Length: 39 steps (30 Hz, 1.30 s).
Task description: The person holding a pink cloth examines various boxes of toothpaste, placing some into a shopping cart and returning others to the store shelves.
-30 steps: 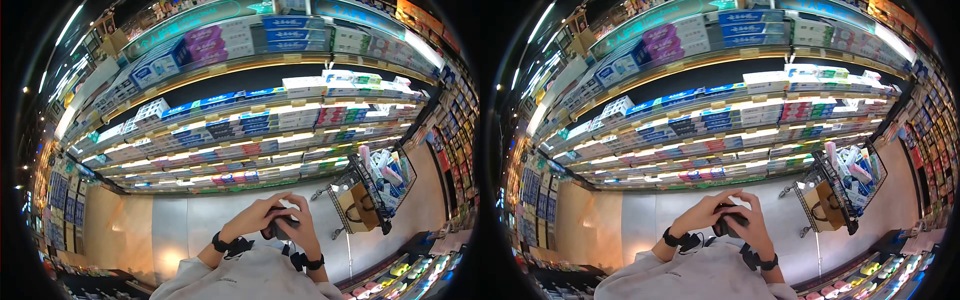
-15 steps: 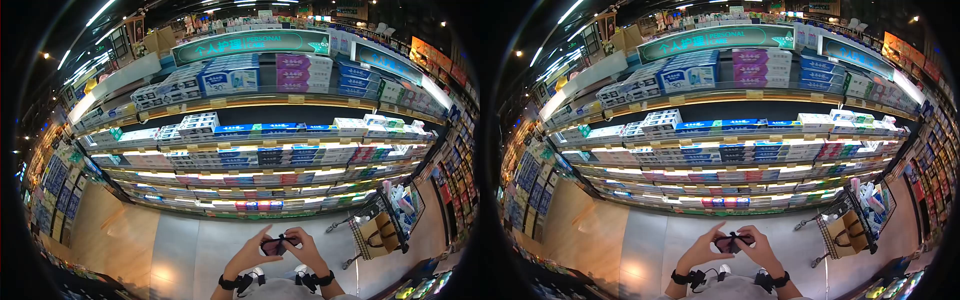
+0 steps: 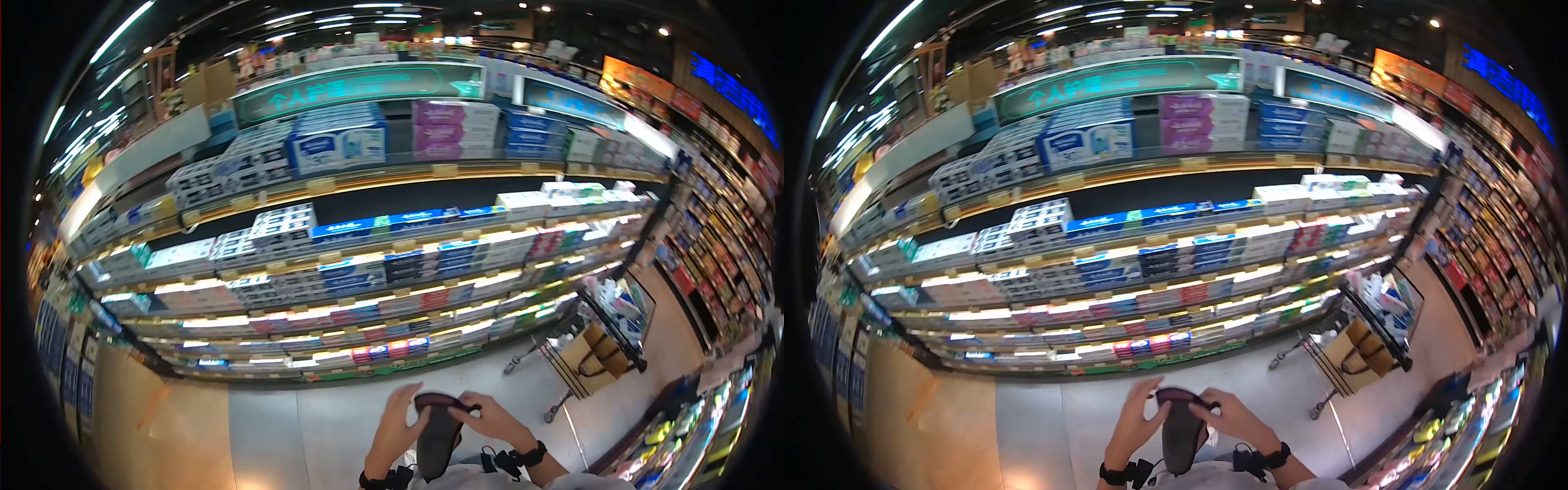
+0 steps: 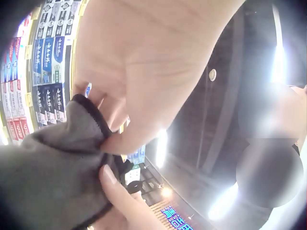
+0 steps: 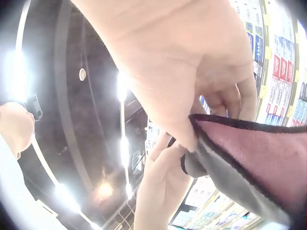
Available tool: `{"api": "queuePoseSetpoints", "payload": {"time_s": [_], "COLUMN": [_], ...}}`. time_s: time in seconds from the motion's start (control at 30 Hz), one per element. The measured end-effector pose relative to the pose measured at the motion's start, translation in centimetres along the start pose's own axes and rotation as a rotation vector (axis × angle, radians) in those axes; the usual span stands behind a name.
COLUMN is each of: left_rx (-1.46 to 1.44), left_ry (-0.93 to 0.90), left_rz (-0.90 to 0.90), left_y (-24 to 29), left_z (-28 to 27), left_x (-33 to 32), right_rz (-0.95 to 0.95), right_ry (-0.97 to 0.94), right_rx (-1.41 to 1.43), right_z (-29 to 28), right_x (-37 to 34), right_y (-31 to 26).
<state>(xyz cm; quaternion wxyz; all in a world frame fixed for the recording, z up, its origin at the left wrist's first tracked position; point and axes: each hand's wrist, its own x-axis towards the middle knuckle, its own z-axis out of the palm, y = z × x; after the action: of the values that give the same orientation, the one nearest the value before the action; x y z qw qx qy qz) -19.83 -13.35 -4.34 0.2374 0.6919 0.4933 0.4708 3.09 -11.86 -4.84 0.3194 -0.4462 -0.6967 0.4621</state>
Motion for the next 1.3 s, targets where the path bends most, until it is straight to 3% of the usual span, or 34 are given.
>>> {"api": "queuePoseSetpoints", "payload": {"time_s": [0.03, 0.07, 0.13, 0.17, 0.23, 0.27, 0.33, 0.43, 0.53, 0.57, 0.6, 0.67, 0.73, 0.77, 0.87, 0.9, 1.0, 1.1, 1.13, 1.23, 1.3], "left_rx": [0.096, -0.047, -0.305, -0.419, -0.853, -1.068, -1.344, -1.464, -0.913, -0.998, -0.965, -0.931, -1.287, -1.465, -0.735, -0.656, -0.845, -0.923, -0.955, -1.100, -1.014], "left_ry": [0.024, -0.061, -0.231, -0.366, -0.364, -0.345, -0.133, -0.168, -0.226, -0.164, -0.271, -0.384, -0.445, -0.475, -0.731, -0.742, -0.532, -0.182, -0.078, 0.126, 0.258], "left_rz": [0.007, -0.124, -0.399, -0.488, -0.605, -0.679, -0.784, -0.852, -0.792, -0.839, -0.846, -0.642, -0.898, -1.025, -0.502, -0.458, -0.709, -0.776, -0.785, -0.655, -0.549], "left_y": [0.0, -0.2, -1.1, -2.5, -3.8, -3.8, -0.5, 0.1, 1.9, 3.8, 2.5, 2.7, 5.8, 7.3, 10.1, 10.2, 6.5, 5.8, 3.1, -1.1, -3.8], "left_z": [-0.1, 0.0, 0.0, 0.7, 3.1, 4.0, 4.6, 4.6, 6.3, 7.1, 8.7, 11.8, 14.9, 16.6, 22.0, 23.8, 27.6, 26.8, 26.1, 22.1, 19.5], "left_x": [0.0, 0.1, -0.1, -0.3, 0.6, 0.2, 2.0, 4.1, 6.6, 7.3, 7.6, 7.7, 10.2, 11.5, 14.0, 15.1, 16.8, 20.8, 22.0, 26.2, 29.8], "right_rz": [0.017, 0.163, 0.266, 0.232, 0.180, -0.028, -0.071, -0.130, -0.117, -0.109, -0.127, -0.151, -0.091, -0.040, -0.071, -0.035, 0.068, 0.161, 0.156, 0.162, 0.183], "right_ry": [0.103, 0.172, 0.350, 0.343, 0.313, 0.271, -0.016, -0.282, -0.193, -0.088, 0.060, 0.351, 0.520, 0.515, 0.602, 0.604, 0.575, 0.518, 0.516, 0.519, 0.531], "right_rx": [0.010, 0.023, 0.199, 0.251, 0.363, 0.364, 0.324, 0.341, 0.411, 0.370, 0.382, 0.397, 0.261, 0.305, 0.252, 0.304, 0.434, 0.481, 0.495, 0.513, 0.505], "right_z": [-0.7, -1.5, -2.2, -2.4, -2.2, -1.6, -1.7, -2.9, -5.8, -6.8, -8.0, -10.8, -14.7, -16.6, -21.6, -22.9, -26.3, -28.9, -29.5, -31.3, -32.4], "right_x": [0.1, 0.0, 0.2, 0.0, -0.3, -0.2, -0.9, -1.1, -1.6, -1.8, -1.6, -1.1, -1.1, -1.6, -2.8, -3.2, -4.1, -4.8, -4.7, -4.8, -4.2], "right_y": [-1.3, -1.9, -1.2, -2.0, -4.9, -5.0, -4.8, -4.0, -3.2, -2.2, -1.2, 0.7, 2.9, 4.6, 6.6, 7.2, 9.3, 10.9, 11.6, 13.8, 14.5]}}
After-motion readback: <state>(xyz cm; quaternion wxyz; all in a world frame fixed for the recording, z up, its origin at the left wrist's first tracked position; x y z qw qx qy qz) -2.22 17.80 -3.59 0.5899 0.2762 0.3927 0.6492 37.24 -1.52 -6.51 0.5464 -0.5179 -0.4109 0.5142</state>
